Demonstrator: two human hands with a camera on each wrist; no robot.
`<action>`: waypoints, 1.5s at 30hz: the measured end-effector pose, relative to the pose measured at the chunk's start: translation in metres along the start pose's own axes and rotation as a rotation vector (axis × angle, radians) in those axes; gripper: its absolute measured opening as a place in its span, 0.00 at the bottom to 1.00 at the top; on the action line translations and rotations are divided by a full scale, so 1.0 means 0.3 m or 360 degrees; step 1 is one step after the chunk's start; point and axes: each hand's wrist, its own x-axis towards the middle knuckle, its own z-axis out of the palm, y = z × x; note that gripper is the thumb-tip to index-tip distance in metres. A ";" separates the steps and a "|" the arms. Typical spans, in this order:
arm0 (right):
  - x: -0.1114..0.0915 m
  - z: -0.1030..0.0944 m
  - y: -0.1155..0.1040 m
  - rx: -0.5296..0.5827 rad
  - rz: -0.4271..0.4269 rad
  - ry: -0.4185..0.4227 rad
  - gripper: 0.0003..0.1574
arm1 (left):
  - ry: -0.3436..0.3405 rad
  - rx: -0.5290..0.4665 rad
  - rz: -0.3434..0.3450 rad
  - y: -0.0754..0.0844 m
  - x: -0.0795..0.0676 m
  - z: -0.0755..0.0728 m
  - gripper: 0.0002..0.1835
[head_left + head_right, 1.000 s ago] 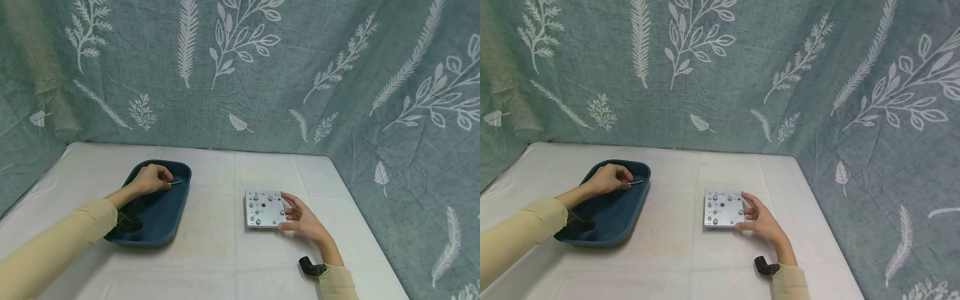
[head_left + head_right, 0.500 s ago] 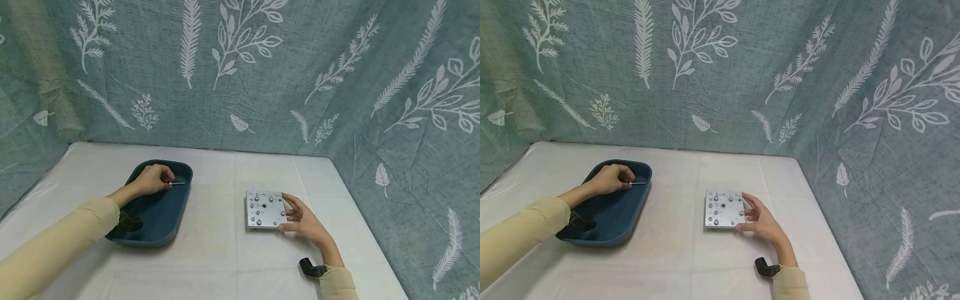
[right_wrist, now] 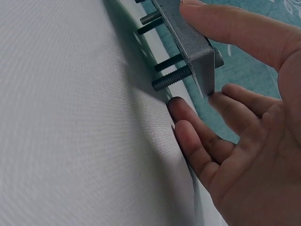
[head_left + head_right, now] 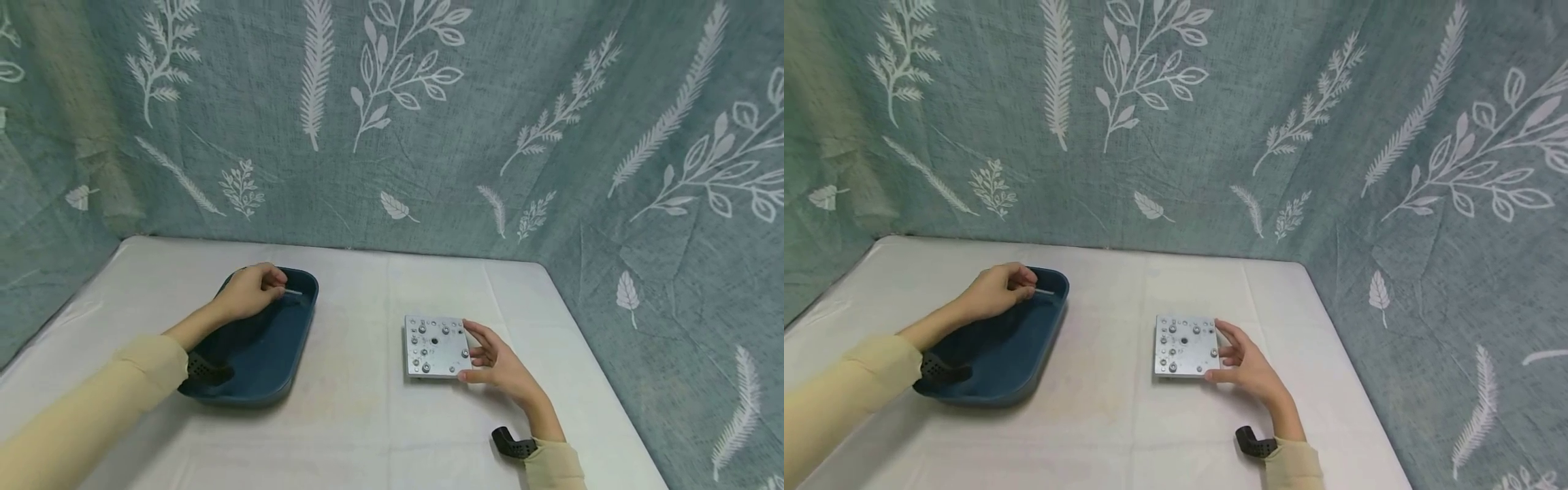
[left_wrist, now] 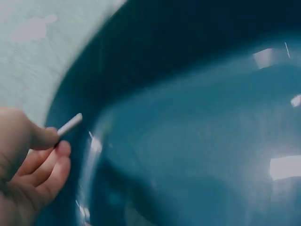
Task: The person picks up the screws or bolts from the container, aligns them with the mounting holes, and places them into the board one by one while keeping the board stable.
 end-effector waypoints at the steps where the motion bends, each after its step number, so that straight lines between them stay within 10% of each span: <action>1: -0.002 0.001 0.002 0.0004 0.0004 -0.0002 0.64 | 0.0042 -0.0041 -0.0019 0.017 -0.007 0.001 0.10; 12: -0.004 0.004 -0.006 -0.0011 -0.0002 0.0002 0.64 | 0.0382 -0.0570 -0.0234 0.261 -0.021 0.061 0.17; 25: -0.004 -0.008 0.000 -0.0030 0.0019 -0.0008 0.63 | 0.0371 -0.0819 -0.0062 0.521 0.002 0.331 0.09; 45: 0.004 -0.009 -0.009 -0.0017 -0.0004 -0.0022 0.61 | 0.0078 -0.0670 0.0124 0.520 0.096 0.567 0.06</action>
